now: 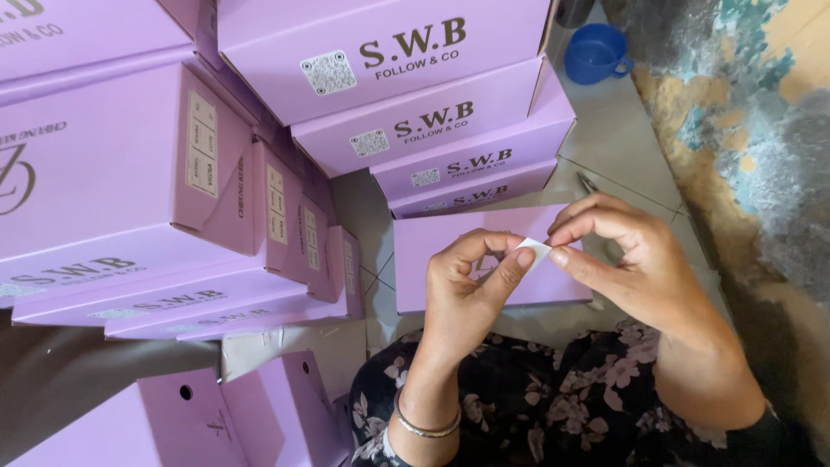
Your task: The person sits on the floor and applies product labels to the sides of light purple shoe boxes. She peels the backing from each label, aligns it on the box, and smooths it down before moving to the next box.
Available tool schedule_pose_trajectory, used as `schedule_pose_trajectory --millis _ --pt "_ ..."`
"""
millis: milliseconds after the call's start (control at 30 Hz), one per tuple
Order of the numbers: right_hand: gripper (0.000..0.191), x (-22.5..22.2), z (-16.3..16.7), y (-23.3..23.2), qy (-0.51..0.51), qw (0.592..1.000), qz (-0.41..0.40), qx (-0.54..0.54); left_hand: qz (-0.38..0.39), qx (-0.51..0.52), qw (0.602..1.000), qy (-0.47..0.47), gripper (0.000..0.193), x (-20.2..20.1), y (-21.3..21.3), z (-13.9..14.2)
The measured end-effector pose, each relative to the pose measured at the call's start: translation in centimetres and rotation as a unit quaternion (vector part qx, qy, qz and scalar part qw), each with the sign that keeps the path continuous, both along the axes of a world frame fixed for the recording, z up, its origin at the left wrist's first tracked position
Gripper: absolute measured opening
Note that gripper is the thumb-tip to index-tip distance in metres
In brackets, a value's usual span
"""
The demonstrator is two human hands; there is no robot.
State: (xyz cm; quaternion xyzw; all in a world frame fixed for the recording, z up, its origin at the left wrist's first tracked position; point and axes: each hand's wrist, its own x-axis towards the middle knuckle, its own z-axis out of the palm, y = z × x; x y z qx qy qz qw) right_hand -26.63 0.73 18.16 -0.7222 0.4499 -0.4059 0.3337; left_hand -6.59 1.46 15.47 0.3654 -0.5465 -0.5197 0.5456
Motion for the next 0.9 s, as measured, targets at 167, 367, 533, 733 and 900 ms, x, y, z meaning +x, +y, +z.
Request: schedule_pose_trajectory --millis 167,367,533,733,900 --pt "0.012 -1.9 -0.7 0.6 -0.018 1.0 0.016 0.02 0.013 0.025 1.0 -0.009 0.013 -1.6 0.6 -0.8" --pt "0.008 -3.2 -1.6 1.4 0.011 0.998 -0.026 0.05 0.015 0.045 0.999 -0.009 0.016 -2.9 1.2 -1.3" --pt "0.008 -2.9 -2.0 1.6 0.064 0.997 -0.048 -0.01 0.021 0.041 0.999 0.008 0.013 -3.6 1.0 -1.9" --pt "0.007 -2.8 -2.8 2.0 0.082 0.992 -0.051 -0.084 0.009 0.031 0.999 0.025 0.012 -4.8 1.7 -2.6" --pt "0.01 -2.9 -2.6 1.9 0.101 0.987 -0.043 -0.121 0.032 0.032 0.999 0.021 0.013 -5.6 1.8 -2.9"
